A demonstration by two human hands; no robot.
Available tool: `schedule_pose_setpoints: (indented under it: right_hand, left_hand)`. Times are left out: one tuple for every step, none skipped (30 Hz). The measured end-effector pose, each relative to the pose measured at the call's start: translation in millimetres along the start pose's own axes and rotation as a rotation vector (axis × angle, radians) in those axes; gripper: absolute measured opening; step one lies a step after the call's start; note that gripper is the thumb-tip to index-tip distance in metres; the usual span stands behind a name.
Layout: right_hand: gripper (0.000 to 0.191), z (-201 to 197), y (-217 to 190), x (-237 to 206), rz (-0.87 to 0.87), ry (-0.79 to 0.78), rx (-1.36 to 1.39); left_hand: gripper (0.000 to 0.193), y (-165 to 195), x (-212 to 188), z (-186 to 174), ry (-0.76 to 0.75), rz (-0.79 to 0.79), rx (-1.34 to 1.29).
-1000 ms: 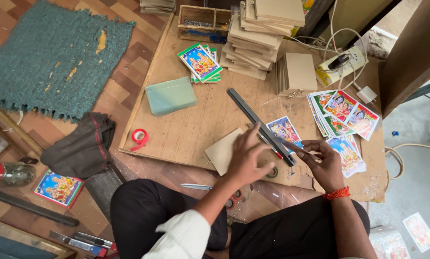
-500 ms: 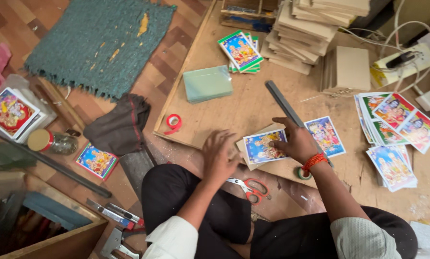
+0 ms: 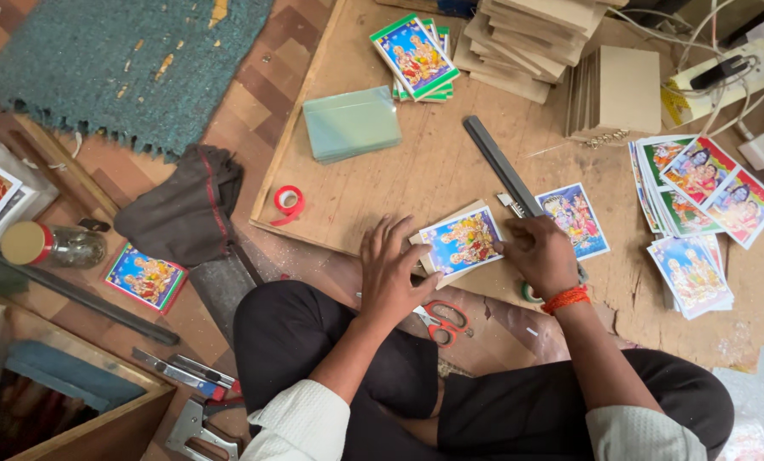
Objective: The person sits on the floor and repeatedly assembles small card packs by placing a printed card onto a cardboard backing, applying green tape to the edges, and stacking the finished packs. The person handles printed cards, cardboard backings, and tape rolls throughout the process.
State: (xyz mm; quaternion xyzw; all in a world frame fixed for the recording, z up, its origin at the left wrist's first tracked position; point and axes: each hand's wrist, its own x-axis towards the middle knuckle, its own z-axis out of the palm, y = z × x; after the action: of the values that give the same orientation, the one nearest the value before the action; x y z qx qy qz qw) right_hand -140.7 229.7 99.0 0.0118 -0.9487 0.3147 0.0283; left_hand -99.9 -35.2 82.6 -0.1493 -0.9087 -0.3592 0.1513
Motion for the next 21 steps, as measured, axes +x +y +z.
schedule_pose_setpoints:
  right_hand:
    - [0.042,2.6,0.6,0.3,0.032,-0.014,-0.028]
    - [0.039,4.0,0.9,1.0,0.070,-0.016,-0.033]
    - [0.037,5.0,1.2,2.1,0.105,-0.019,-0.038]
    - [0.036,5.4,1.5,3.1,0.140,-0.024,-0.044]
    - [0.036,4.9,2.1,3.7,0.131,-0.031,-0.049]
    - [0.036,3.8,2.9,4.1,0.122,-0.038,-0.054]
    - [0.037,2.6,3.8,3.1,0.115,-0.047,-0.059]
    - [0.036,1.5,4.7,0.8,0.110,-0.059,-0.059]
    - [0.036,0.0,5.6,-1.3,0.105,-0.067,-0.060]
    - [0.036,-1.6,6.6,-2.9,0.099,-0.074,-0.062]
    - [0.036,-1.6,6.6,-4.9,0.065,-0.053,-0.062]
    - [0.038,-0.7,6.0,-7.5,0.035,-0.033,-0.063]
    - [0.040,-0.9,5.5,-10.3,0.004,-0.014,-0.065]
    - [0.039,-1.3,5.0,-12.0,0.002,-0.022,-0.071]
    - [0.037,-1.0,3.8,-12.5,-0.003,-0.029,-0.074]
    - [0.036,-0.4,2.4,-12.8,-0.007,-0.036,-0.076]
    - [0.037,-0.1,1.1,-13.1,-0.004,-0.041,-0.070]
    - [0.037,0.1,-0.2,-12.8,-0.002,-0.045,-0.066]
    - [0.038,0.2,-1.5,-12.6,0.001,-0.052,-0.061]
    - [0.039,0.3,-2.5,-12.1,0.015,-0.053,-0.047]
    - [0.040,-1.1,-3.0,-11.1,0.026,-0.054,-0.032]
  left_hand:
    - [0.045,0.6,-0.4,1.2,-0.007,0.006,-0.001]
    - [0.044,0.8,-0.5,1.6,-0.014,0.012,0.000]
    - [0.046,1.2,-0.6,1.9,-0.026,0.023,0.000]
    - [0.047,1.3,-0.5,1.5,-0.037,0.034,-0.001]
    - [0.049,1.7,-1.0,0.7,-0.049,0.042,-0.003]
    - [0.053,1.7,-1.1,-0.5,-0.077,0.052,-0.032]
    - [0.058,1.2,-1.3,-2.2,-0.106,0.062,-0.063]
    - [0.062,0.9,-1.5,-3.7,-0.138,0.072,-0.094]
    - [0.063,0.7,-1.0,-4.7,-0.141,0.089,-0.087]
    - [0.064,0.4,-0.4,-5.3,-0.141,0.107,-0.081]
    - [0.065,0.2,0.3,-5.6,-0.141,0.124,-0.075]
    - [0.064,-0.2,1.2,-5.6,-0.147,0.127,-0.069]
    - [0.063,-0.1,1.5,-5.3,-0.153,0.129,-0.064]
    - [0.062,-0.1,2.1,-4.9,-0.155,0.129,-0.057]
    - [0.062,-0.2,2.2,-5.1,-0.157,0.121,-0.063]
    - [0.062,0.0,1.9,-5.2,-0.160,0.113,-0.068]
    - [0.062,-0.3,2.0,-5.4,-0.165,0.105,-0.074]
    - [0.062,-0.6,1.9,-5.9,-0.163,0.106,-0.083]
    - [0.062,-0.6,1.9,-6.0,-0.162,0.106,-0.093]
    - [0.062,-1.6,2.1,-6.1,-0.159,0.105,-0.102]
    - [0.064,-0.9,2.0,-6.1,-0.150,0.094,-0.100]
